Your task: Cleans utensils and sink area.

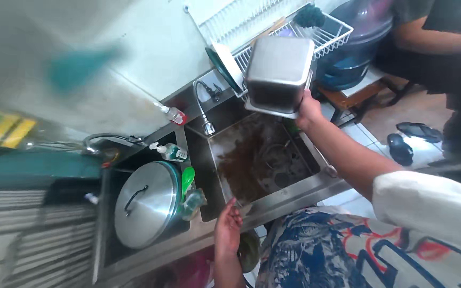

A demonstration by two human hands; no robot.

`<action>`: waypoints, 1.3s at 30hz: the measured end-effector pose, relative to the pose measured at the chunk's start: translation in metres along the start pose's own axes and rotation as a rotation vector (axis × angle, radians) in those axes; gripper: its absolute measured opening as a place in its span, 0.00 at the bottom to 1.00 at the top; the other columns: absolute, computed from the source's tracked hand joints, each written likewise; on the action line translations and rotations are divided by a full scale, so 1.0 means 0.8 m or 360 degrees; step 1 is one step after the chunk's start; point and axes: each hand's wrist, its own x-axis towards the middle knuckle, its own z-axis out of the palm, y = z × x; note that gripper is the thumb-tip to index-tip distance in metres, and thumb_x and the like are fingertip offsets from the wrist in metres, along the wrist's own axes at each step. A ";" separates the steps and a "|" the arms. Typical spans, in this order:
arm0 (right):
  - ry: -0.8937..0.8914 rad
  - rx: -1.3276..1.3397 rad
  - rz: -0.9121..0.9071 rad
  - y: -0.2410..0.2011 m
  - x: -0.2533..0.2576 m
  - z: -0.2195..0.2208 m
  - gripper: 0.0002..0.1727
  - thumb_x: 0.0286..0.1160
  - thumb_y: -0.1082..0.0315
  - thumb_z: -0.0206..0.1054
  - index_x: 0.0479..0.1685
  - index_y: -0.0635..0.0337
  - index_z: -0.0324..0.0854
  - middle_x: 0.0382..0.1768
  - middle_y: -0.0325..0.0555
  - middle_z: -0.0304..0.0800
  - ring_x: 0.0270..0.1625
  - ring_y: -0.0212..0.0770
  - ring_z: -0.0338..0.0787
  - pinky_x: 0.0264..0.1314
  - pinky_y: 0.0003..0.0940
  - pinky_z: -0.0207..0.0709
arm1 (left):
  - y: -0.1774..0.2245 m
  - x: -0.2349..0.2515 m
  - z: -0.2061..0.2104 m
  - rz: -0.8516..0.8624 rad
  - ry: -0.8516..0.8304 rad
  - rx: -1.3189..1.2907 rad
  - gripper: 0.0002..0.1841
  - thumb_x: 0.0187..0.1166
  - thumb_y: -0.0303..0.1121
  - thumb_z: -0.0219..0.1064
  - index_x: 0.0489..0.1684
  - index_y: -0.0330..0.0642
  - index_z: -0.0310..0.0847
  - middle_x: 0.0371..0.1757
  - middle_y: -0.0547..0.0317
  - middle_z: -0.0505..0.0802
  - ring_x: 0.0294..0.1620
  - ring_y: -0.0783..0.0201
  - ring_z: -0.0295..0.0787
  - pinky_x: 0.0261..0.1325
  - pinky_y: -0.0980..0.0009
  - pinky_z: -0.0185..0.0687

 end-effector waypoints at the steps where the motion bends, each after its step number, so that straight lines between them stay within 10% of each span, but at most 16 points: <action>1: 0.0040 0.0042 -0.0037 -0.007 0.003 0.011 0.35 0.95 0.40 0.39 0.70 0.63 0.76 0.61 0.55 0.86 0.62 0.49 0.89 0.62 0.52 0.85 | 0.000 0.000 0.005 -0.0008 -0.0005 -0.0005 0.21 0.92 0.33 0.43 0.49 0.39 0.87 0.22 0.64 0.86 0.19 0.71 0.83 0.26 0.76 0.83; 10: 0.0341 -0.0106 -0.0136 -0.042 0.038 0.127 0.40 0.97 0.45 0.27 0.70 0.70 0.78 0.68 0.64 0.83 0.73 0.57 0.82 0.72 0.57 0.75 | 0.018 0.002 0.051 0.0028 -0.0042 0.0007 0.20 0.92 0.32 0.43 0.50 0.37 0.86 0.22 0.62 0.87 0.18 0.70 0.83 0.23 0.76 0.82; 24: 0.0170 -0.0465 -0.0183 -0.002 0.071 0.201 0.26 0.97 0.61 0.39 0.84 0.65 0.65 0.78 0.62 0.76 0.82 0.55 0.76 0.80 0.53 0.72 | 0.006 -0.006 -0.020 0.0047 0.0019 -0.0131 0.22 0.92 0.33 0.39 0.53 0.38 0.86 0.22 0.64 0.86 0.19 0.71 0.84 0.26 0.76 0.84; 26: 0.0080 -0.0444 -0.0169 0.003 0.082 0.200 0.22 0.92 0.64 0.48 0.76 0.66 0.72 0.70 0.63 0.79 0.71 0.57 0.82 0.67 0.56 0.79 | 0.008 -0.005 -0.028 0.0045 0.0027 -0.0137 0.22 0.93 0.33 0.40 0.53 0.38 0.85 0.22 0.64 0.86 0.20 0.71 0.84 0.26 0.76 0.84; 30: -0.0214 -0.0731 -0.0050 -0.006 0.113 0.171 0.17 0.86 0.60 0.57 0.64 0.61 0.74 0.37 0.46 0.83 0.27 0.38 0.84 0.30 0.33 0.83 | 0.018 -0.003 -0.041 0.0018 0.0050 -0.0111 0.21 0.93 0.33 0.40 0.55 0.37 0.84 0.25 0.64 0.86 0.22 0.71 0.83 0.28 0.76 0.83; 39: -0.0442 -0.1438 -0.0073 -0.001 0.128 0.111 0.20 0.92 0.44 0.53 0.47 0.50 0.80 0.24 0.27 0.75 0.19 0.24 0.73 0.26 0.21 0.74 | 0.040 0.010 -0.072 -0.0023 0.0002 -0.0021 0.18 0.94 0.33 0.44 0.62 0.35 0.81 0.29 0.62 0.86 0.24 0.70 0.83 0.29 0.76 0.83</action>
